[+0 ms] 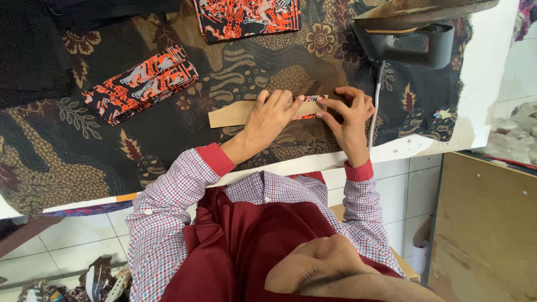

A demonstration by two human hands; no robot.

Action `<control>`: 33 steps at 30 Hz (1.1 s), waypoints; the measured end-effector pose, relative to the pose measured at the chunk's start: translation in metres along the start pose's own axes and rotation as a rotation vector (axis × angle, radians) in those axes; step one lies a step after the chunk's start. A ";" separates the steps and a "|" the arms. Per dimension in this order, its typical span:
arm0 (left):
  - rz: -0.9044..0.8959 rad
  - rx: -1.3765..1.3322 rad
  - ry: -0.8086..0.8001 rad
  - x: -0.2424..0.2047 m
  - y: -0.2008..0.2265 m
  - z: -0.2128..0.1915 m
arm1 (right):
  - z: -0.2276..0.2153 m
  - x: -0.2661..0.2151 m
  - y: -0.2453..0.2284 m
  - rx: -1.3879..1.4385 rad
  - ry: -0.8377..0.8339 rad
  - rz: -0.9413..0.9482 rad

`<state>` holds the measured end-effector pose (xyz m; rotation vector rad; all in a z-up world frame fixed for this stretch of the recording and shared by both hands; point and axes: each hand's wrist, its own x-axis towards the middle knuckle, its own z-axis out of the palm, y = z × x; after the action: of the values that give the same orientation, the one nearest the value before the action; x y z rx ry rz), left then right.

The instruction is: The person repeatedly folds a small piece of patterned fabric around a cardboard template and presses it with an iron. They then place the finished piece on a growing stack and repeat the process with new fabric pieces.

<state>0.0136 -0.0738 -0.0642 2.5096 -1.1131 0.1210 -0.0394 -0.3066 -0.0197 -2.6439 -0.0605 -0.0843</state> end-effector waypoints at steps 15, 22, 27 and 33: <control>0.006 0.097 0.042 -0.003 0.006 0.002 | -0.071 0.050 0.029 0.785 0.242 0.222; 0.006 0.127 0.059 -0.002 0.006 0.003 | -0.073 -0.001 -0.033 0.004 -0.286 0.383; -0.002 0.055 0.128 -0.002 0.004 0.003 | -0.065 0.002 -0.035 -0.126 -0.310 0.222; -0.003 0.176 0.155 -0.018 -0.005 -0.008 | -0.063 0.040 -0.035 -0.344 -0.340 0.031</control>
<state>0.0062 -0.0552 -0.0628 2.6021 -1.0772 0.4219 -0.0044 -0.3052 0.0551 -2.9723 -0.1292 0.4009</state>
